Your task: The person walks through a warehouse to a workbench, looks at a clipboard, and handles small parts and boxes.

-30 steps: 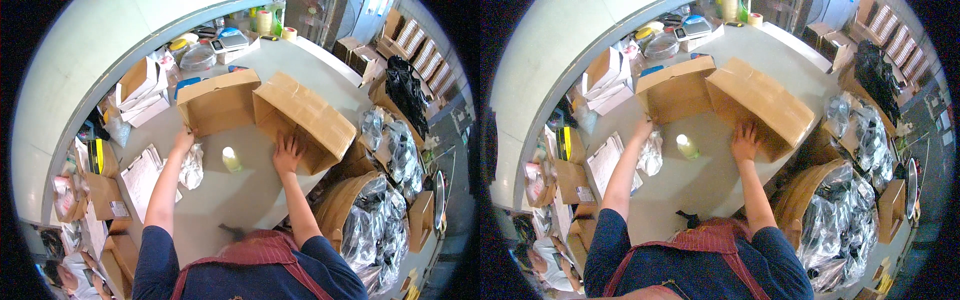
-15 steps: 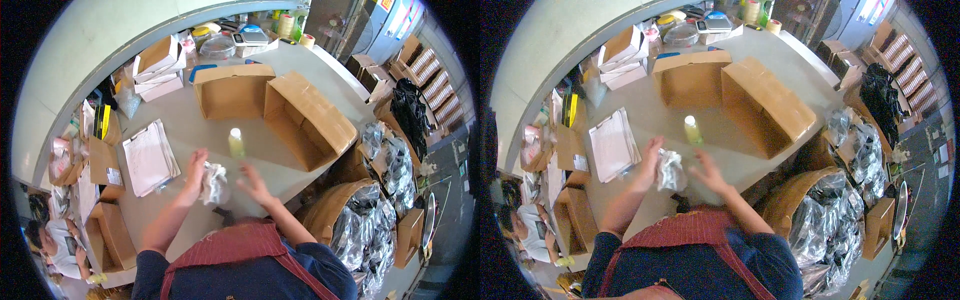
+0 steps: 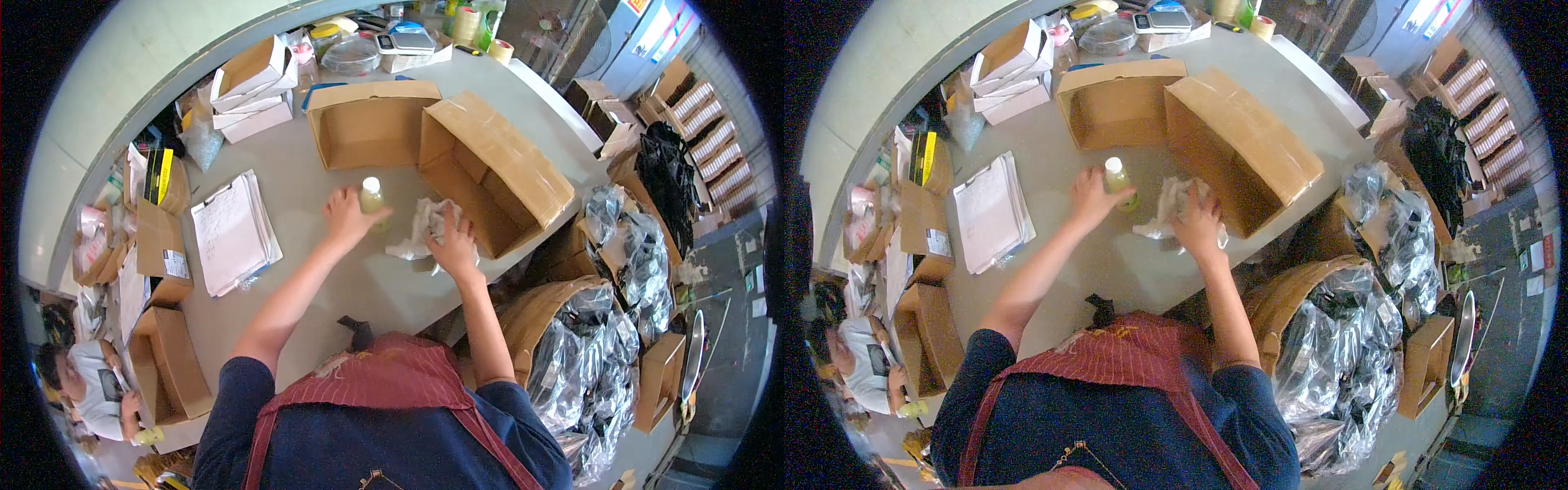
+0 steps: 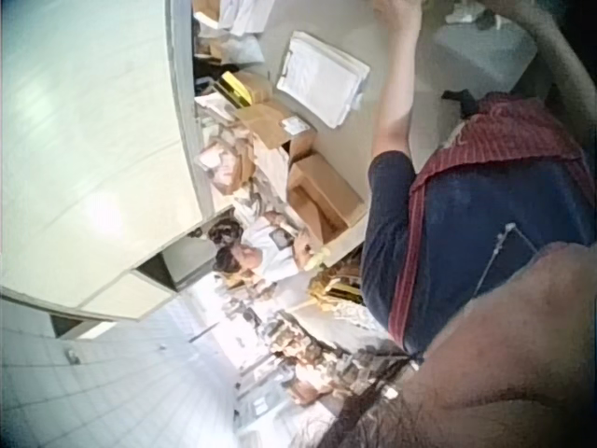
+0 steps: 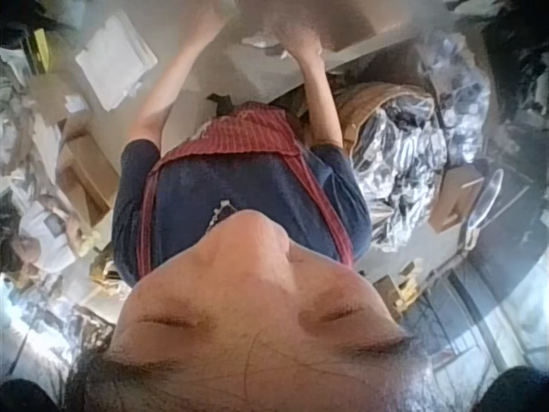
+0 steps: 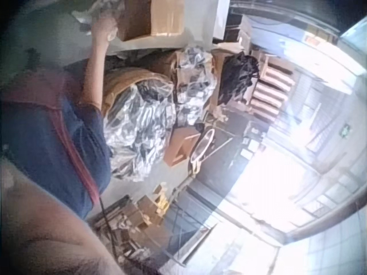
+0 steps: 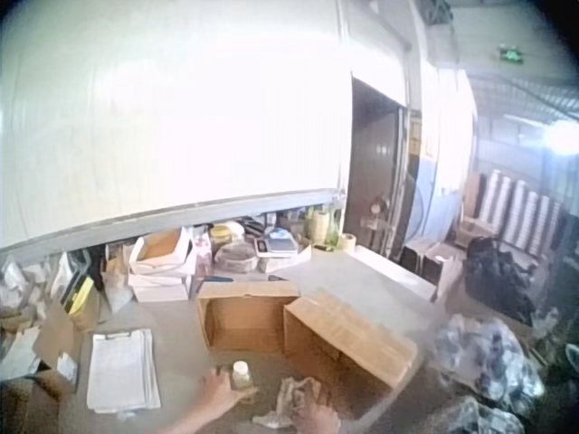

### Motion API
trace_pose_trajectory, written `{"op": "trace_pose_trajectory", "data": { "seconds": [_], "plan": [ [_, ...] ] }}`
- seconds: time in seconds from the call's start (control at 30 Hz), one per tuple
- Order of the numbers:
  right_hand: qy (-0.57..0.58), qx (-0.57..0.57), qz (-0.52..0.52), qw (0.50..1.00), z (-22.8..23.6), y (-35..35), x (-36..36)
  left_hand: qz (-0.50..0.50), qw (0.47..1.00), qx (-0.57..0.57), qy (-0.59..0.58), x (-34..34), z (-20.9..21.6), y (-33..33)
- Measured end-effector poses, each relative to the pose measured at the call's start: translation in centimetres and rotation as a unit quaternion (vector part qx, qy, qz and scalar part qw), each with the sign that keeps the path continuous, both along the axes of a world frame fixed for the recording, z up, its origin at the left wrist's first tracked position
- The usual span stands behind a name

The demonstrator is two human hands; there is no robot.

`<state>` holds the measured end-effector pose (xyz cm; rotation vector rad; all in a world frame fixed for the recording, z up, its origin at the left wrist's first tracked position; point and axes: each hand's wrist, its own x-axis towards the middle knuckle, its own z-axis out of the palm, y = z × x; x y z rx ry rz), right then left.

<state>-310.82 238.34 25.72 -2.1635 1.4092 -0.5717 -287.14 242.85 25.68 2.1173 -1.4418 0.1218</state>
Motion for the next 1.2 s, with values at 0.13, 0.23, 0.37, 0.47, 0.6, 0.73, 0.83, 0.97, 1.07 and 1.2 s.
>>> {"op": "trace_pose_trajectory", "data": {
  "seconds": [0.13, 0.23, 0.37, 0.47, 0.6, 0.73, 0.83, 0.97, 1.07, 1.2],
  "plan": [
    [0.027, -0.087, -0.001, 0.996, -7.8, -2.5, 2.6, -0.017, 0.997, 0.019, 0.079, 0.3, -0.7, -1.4],
    [0.077, -0.176, -0.045, 0.98, -9.2, -1.8, 5.4, -0.012, 0.988, -0.093, 0.122, 2.6, -0.1, 1.1],
    [0.051, -0.244, -0.105, 0.963, -8.3, -2.4, 7.1, -0.027, 0.913, -0.216, 0.344, 5.2, 5.7, 6.1],
    [-0.019, -0.21, -0.046, 0.976, -8.0, -2.4, 8.8, 0.017, 0.935, -0.222, 0.275, 8.2, 7.0, 9.5],
    [-0.045, -0.19, 0.027, 0.98, -7.1, 0.4, 12.1, 0.039, 0.971, -0.185, 0.149, 8.4, 8.2, 11.8],
    [-0.018, -0.135, 0.149, 0.979, -6.2, 3.1, 13.8, 0.075, 0.97, -0.152, 0.177, 8.3, 6.7, 12.2],
    [-0.012, -0.114, 0.252, 0.961, -6.8, 4.9, 12.4, 0.044, 0.945, -0.167, 0.277, 7.5, 5.6, 11.4],
    [-0.056, -0.186, 0.337, 0.921, -6.9, 5.7, 7.7, 0.025, 0.938, -0.201, 0.282, 6.7, 5.8, 10.7],
    [-0.056, -0.213, 0.311, 0.925, -7.0, 3.6, 5.3, 0.029, 0.944, -0.201, 0.259, 6.8, 6.3, 11.2],
    [-0.024, -0.232, 0.209, 0.95, -6.8, -1.1, 6.6, 0.048, 0.963, -0.185, 0.19, 8.3, 6.0, 11.7]
  ]
}}
